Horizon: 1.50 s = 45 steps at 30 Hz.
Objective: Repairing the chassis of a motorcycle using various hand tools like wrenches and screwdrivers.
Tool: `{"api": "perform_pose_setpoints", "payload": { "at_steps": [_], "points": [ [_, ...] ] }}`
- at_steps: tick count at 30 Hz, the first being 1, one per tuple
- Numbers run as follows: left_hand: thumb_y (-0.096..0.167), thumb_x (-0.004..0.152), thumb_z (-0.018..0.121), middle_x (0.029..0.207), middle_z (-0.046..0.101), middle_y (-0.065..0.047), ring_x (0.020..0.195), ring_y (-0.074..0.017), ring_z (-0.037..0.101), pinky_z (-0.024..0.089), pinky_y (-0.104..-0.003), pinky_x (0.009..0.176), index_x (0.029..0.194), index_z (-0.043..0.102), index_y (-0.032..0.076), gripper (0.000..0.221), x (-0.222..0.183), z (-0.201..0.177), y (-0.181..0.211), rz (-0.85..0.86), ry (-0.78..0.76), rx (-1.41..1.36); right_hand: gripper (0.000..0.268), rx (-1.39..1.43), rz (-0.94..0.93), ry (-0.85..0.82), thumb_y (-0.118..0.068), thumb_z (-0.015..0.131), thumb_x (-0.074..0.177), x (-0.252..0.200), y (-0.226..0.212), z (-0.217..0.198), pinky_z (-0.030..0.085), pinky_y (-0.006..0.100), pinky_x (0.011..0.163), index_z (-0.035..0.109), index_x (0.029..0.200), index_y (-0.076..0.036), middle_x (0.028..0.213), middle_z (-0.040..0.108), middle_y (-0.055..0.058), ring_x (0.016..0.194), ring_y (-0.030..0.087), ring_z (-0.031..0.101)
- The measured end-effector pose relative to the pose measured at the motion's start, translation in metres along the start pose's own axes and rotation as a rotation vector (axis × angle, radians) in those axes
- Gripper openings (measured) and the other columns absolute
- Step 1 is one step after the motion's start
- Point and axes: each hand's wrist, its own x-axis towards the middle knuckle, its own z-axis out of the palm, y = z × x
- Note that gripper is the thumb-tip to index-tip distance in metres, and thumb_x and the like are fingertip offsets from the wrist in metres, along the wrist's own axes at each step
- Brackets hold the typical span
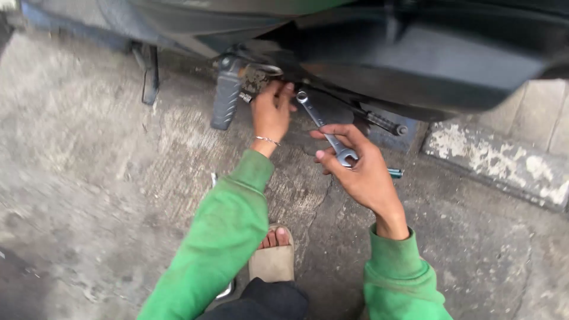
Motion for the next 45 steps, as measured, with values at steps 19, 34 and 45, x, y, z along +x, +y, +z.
{"api": "perform_pose_setpoints", "payload": {
  "at_steps": [19, 34, 45],
  "points": [
    [0.013, 0.109, 0.058, 0.136, 0.068, -0.008, 0.128, -0.0281, 0.065, 0.058, -0.04, 0.104, 0.138, 0.066, 0.017, 0.031, -0.009, -0.009, -0.038, 0.427, 0.063, -0.303, 0.018, -0.465, -0.26, -0.011, 0.009, 0.058, 0.099, 0.055, -0.025, 0.032, 0.057, 0.032, 0.049, 0.057, 0.112, 0.022, 0.093, 0.07, 0.032, 0.062, 0.026, 0.068],
    [0.019, 0.102, 0.063, 0.119, 0.074, -0.001, 0.092, -0.0122, 0.074, 0.061, -0.022, 0.079, 0.13, 0.068, 0.02, 0.029, 0.0, -0.011, -0.029, 0.171, -0.001, -0.224, 0.026, -0.27, -0.339, 0.247, -0.002, 0.056, 0.111, 0.046, 0.007, 0.048, 0.063, 0.028, 0.067, 0.044, 0.133, 0.005, 0.114, 0.068, 0.023, 0.08, 0.024, 0.071],
    [0.011, 0.098, 0.071, 0.122, 0.076, -0.003, 0.093, -0.0122, 0.079, 0.067, -0.021, 0.082, 0.121, 0.072, 0.017, 0.024, -0.007, 0.008, -0.034, 0.201, 0.187, -0.35, 0.025, -0.193, -0.365, 0.294, -0.005, 0.061, 0.109, 0.053, 0.01, 0.052, 0.063, 0.026, 0.064, 0.049, 0.13, 0.001, 0.107, 0.072, 0.02, 0.078, 0.022, 0.074]
  ]
}}
